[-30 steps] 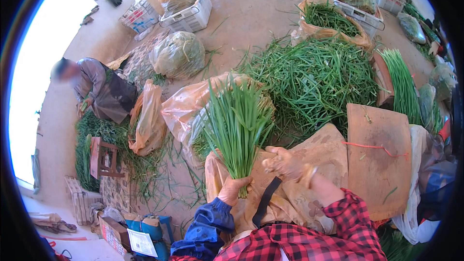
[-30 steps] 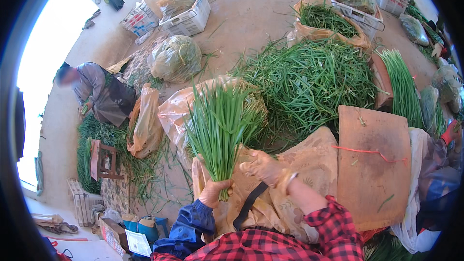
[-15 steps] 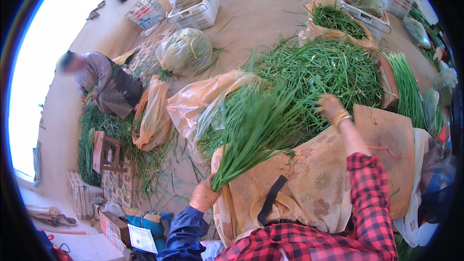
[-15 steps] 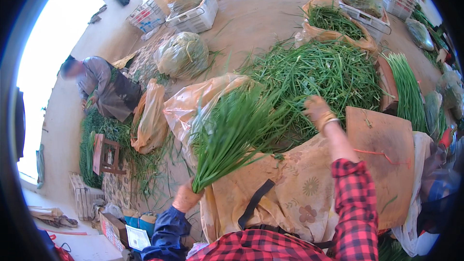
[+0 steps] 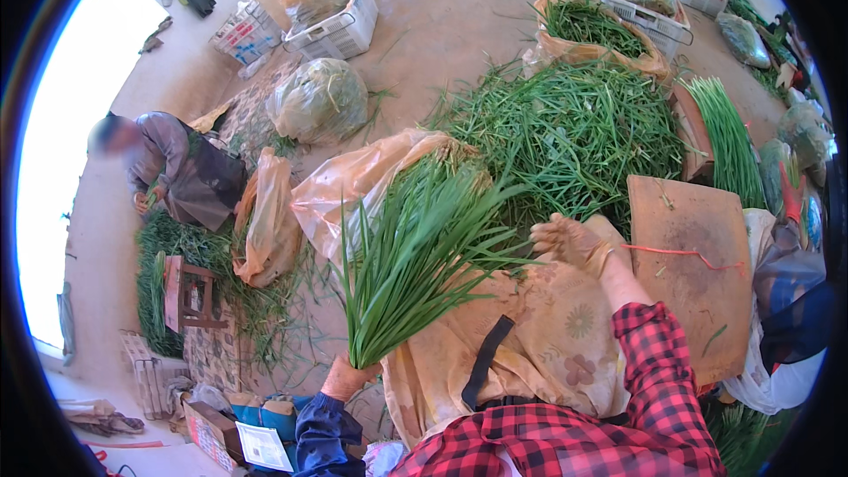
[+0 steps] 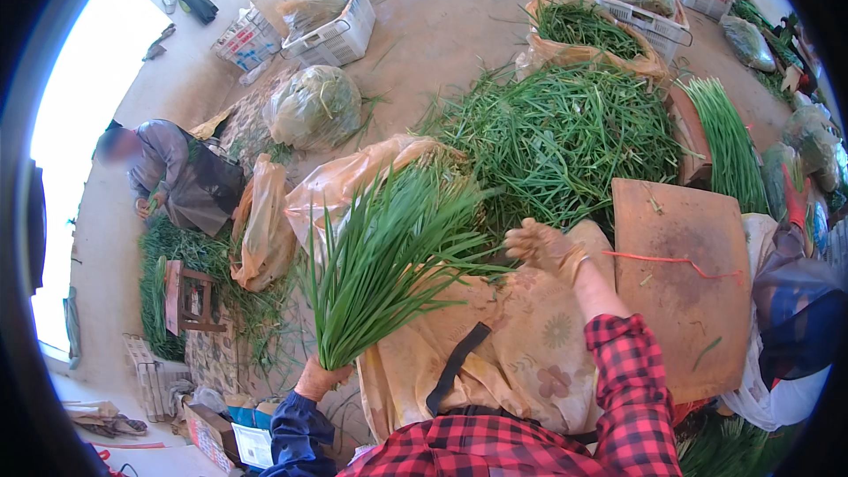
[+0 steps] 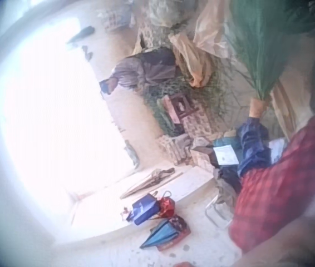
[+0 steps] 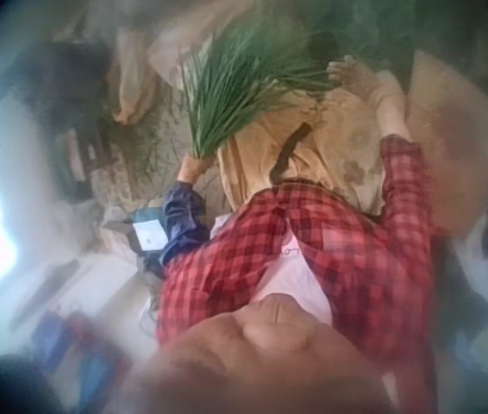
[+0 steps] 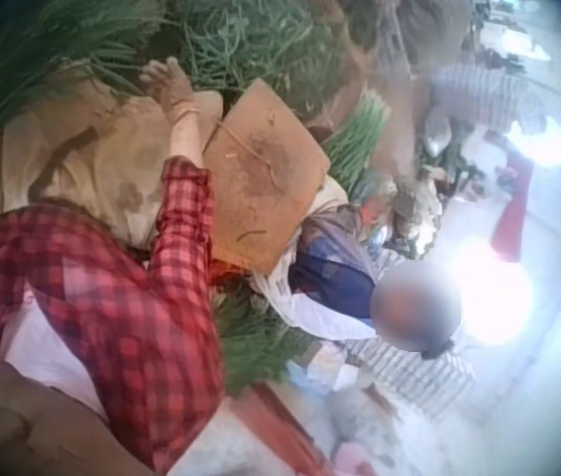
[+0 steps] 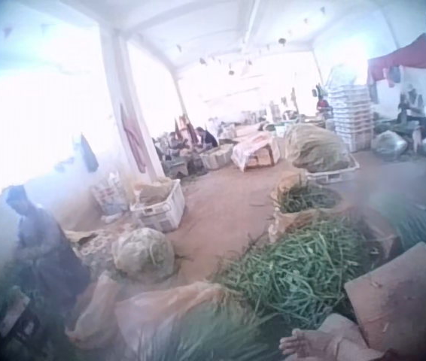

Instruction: The person picks up bunches of green vegetables, organizes the stems, and secures them with a red tie on a wooden board.

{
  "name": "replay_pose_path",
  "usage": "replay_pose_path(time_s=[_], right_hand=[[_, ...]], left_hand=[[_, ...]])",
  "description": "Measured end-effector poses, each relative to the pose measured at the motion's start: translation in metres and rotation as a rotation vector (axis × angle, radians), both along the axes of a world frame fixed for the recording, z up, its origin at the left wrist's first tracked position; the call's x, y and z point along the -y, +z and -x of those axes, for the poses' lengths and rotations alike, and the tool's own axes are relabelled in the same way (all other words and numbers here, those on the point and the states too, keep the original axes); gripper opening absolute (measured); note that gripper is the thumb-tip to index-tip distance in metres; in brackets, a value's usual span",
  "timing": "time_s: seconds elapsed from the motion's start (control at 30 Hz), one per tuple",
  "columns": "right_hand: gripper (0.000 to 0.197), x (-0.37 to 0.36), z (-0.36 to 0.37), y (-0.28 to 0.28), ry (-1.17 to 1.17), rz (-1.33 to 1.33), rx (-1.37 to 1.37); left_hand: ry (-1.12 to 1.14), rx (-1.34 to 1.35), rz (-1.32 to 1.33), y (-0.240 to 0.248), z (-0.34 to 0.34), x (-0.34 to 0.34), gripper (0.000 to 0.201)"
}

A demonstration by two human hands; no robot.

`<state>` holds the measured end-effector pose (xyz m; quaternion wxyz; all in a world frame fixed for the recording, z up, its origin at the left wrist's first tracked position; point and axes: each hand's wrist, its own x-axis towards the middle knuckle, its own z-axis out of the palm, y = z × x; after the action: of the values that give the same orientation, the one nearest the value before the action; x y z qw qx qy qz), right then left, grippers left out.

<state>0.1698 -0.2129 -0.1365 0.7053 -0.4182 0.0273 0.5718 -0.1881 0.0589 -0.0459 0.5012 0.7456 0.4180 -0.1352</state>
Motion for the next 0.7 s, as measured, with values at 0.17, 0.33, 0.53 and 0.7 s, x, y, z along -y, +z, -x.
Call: replay_pose_path(time_s=[0.17, 0.33, 0.53, 0.7], right_hand=[[0.044, -0.042, 0.015, 0.011, -0.265, -0.146, 0.150], [0.061, -0.058, -0.018, 0.040, -0.326, -0.074, 0.300], [0.055, -0.064, -0.034, 0.017, -0.438, 0.073, 0.198], [0.035, -0.052, -0.024, 0.003, -0.699, 0.239, -0.003]], left_hand=[[-0.024, 0.062, 0.136, 0.007, -0.004, 0.003, 0.013], [0.005, 0.041, 0.131, 0.004, 0.007, 0.003, 0.016], [-0.030, -0.061, 0.113, -0.010, 0.010, 0.004, 0.022], [-0.040, -0.005, 0.095, -0.012, 0.006, 0.009, 0.025]])
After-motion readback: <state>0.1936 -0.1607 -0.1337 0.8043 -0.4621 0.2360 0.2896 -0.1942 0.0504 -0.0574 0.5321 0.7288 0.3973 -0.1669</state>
